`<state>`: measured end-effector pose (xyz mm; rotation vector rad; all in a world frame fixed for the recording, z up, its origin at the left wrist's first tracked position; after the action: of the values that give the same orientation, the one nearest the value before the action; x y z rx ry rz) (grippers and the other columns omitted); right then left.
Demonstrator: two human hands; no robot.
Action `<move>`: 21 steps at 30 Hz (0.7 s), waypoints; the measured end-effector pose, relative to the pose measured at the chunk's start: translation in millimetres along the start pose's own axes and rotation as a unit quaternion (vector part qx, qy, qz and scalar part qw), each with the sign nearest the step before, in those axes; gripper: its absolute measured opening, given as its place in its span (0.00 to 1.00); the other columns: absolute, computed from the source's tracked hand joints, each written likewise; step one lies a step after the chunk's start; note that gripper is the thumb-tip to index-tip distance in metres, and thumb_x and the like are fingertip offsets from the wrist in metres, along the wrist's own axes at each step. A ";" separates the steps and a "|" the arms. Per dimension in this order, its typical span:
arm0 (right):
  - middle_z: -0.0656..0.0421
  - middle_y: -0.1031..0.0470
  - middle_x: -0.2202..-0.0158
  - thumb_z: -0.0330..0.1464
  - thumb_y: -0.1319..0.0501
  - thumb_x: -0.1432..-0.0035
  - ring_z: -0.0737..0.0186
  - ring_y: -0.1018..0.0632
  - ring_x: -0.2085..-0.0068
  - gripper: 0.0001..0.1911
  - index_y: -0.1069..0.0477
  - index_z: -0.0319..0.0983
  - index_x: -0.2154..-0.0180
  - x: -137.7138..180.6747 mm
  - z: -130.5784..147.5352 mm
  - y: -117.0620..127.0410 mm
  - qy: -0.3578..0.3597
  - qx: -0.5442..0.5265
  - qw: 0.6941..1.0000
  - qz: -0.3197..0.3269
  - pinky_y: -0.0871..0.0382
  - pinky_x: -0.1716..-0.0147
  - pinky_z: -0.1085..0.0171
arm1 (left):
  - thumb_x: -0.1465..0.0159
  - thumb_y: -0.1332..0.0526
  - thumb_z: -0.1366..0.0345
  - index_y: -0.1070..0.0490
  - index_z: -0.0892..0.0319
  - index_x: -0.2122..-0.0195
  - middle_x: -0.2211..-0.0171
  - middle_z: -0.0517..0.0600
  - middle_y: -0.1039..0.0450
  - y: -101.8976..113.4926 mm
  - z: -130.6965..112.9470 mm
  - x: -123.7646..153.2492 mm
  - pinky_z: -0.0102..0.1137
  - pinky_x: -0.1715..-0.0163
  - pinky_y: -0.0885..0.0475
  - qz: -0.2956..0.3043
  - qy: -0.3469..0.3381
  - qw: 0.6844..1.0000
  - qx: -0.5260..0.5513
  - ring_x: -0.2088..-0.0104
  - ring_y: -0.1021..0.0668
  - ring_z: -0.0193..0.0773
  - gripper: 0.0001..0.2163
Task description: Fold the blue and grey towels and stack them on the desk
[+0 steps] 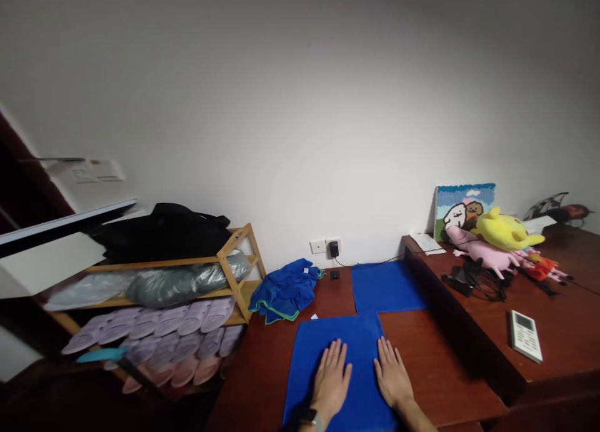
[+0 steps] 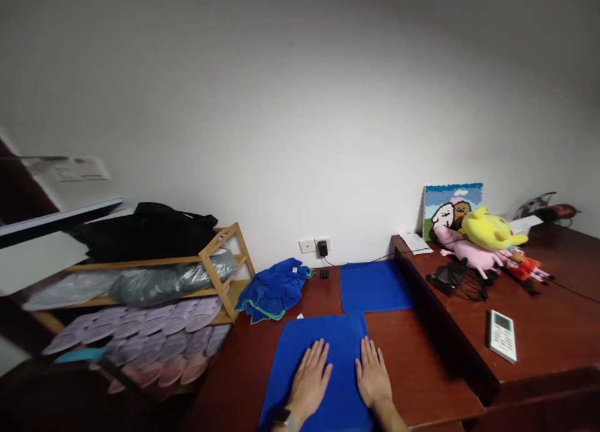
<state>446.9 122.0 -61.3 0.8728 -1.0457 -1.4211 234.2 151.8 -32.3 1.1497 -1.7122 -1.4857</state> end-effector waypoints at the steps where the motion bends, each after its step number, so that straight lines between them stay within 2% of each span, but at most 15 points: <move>1: 0.57 0.58 0.26 0.44 0.64 0.30 0.57 0.54 0.26 0.36 0.55 0.33 0.28 0.4 -0.3 -0.2 0.004 0.003 1.000 0.002 0.60 0.27 0.52 | 0.25 0.62 0.49 0.54 0.51 0.27 0.26 0.47 0.55 -5.0 -23.4 -5.9 0.46 0.28 0.48 0.002 -0.030 0.999 0.018 0.27 0.48 0.42 0.28; 3: 0.58 0.59 0.26 0.42 0.61 0.31 0.55 0.54 0.26 0.34 0.53 0.36 0.28 1.3 -0.6 -0.8 0.017 0.016 1.000 0.011 0.61 0.27 0.50 | 0.25 0.63 0.49 0.56 0.49 0.26 0.26 0.45 0.56 -18.5 -66.4 -16.6 0.44 0.27 0.48 0.015 -0.074 0.996 0.056 0.27 0.48 0.40 0.28; 5: 0.59 0.60 0.26 0.39 0.57 0.33 0.54 0.55 0.26 0.34 0.52 0.39 0.28 2.1 -0.6 -1.3 0.032 0.032 0.999 0.022 0.61 0.27 0.49 | 0.25 0.63 0.49 0.59 0.50 0.26 0.26 0.44 0.57 -31.1 -94.2 -23.2 0.44 0.27 0.47 0.025 -0.079 0.993 0.080 0.27 0.48 0.40 0.28; 6: 0.60 0.61 0.26 0.39 0.57 0.34 0.54 0.56 0.26 0.35 0.52 0.40 0.28 2.3 -0.5 -1.2 0.035 0.039 0.998 0.026 0.61 0.28 0.49 | 0.25 0.64 0.49 0.60 0.51 0.26 0.26 0.44 0.58 -35.2 -100.2 -24.2 0.44 0.27 0.47 0.028 -0.075 0.993 0.086 0.27 0.48 0.39 0.28; 8: 0.60 0.61 0.25 0.40 0.59 0.32 0.55 0.56 0.26 0.34 0.54 0.39 0.28 2.3 0.0 0.1 0.026 0.044 0.998 0.028 0.61 0.27 0.50 | 0.25 0.64 0.49 0.60 0.50 0.26 0.26 0.43 0.57 -36.9 -95.1 -21.3 0.45 0.27 0.48 0.029 -0.064 0.994 0.084 0.27 0.48 0.40 0.28; 11: 0.59 0.61 0.25 0.43 0.66 0.30 0.58 0.56 0.26 0.35 0.57 0.34 0.28 2.0 2.2 3.8 -0.002 0.040 0.999 0.024 0.62 0.27 0.52 | 0.26 0.62 0.47 0.56 0.52 0.27 0.26 0.46 0.57 -24.5 -50.0 -4.9 0.49 0.27 0.49 0.024 -0.018 0.998 0.051 0.27 0.49 0.44 0.29; 17: 0.61 0.62 0.25 0.44 0.67 0.30 0.59 0.56 0.26 0.36 0.60 0.34 0.27 1.1 4.4 2.3 -0.020 0.040 0.999 0.023 0.63 0.27 0.53 | 0.26 0.61 0.46 0.54 0.56 0.27 0.26 0.49 0.58 3.8 79.4 51.5 0.48 0.28 0.48 0.004 0.131 0.991 -0.041 0.27 0.49 0.46 0.31; 19: 0.61 0.62 0.25 0.44 0.67 0.30 0.59 0.56 0.25 0.36 0.60 0.34 0.27 -0.7 3.9 0.9 -0.023 0.039 0.999 0.022 0.63 0.27 0.53 | 0.26 0.61 0.46 0.54 0.56 0.27 0.26 0.49 0.58 4.5 103.9 66.4 0.47 0.28 0.47 -0.001 0.149 0.987 -0.053 0.27 0.48 0.45 0.31; 21: 0.61 0.62 0.25 0.44 0.66 0.30 0.58 0.56 0.25 0.36 0.59 0.34 0.27 -2.7 4.1 2.3 -0.026 0.037 0.999 0.024 0.63 0.27 0.53 | 0.26 0.61 0.47 0.54 0.57 0.27 0.26 0.48 0.58 3.2 113.8 75.1 0.46 0.28 0.47 -0.003 0.152 0.987 -0.059 0.27 0.48 0.44 0.31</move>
<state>444.1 125.2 -57.9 0.8629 -1.1581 -1.3784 101.4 138.0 -59.9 1.2465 -1.3968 -1.3182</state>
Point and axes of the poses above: each hand's wrist, its own x-axis away from the middle knuckle, its own y-axis out of the back of the hand, z = x × y, the point moved 3 cm from there along -x, towards the middle knuckle
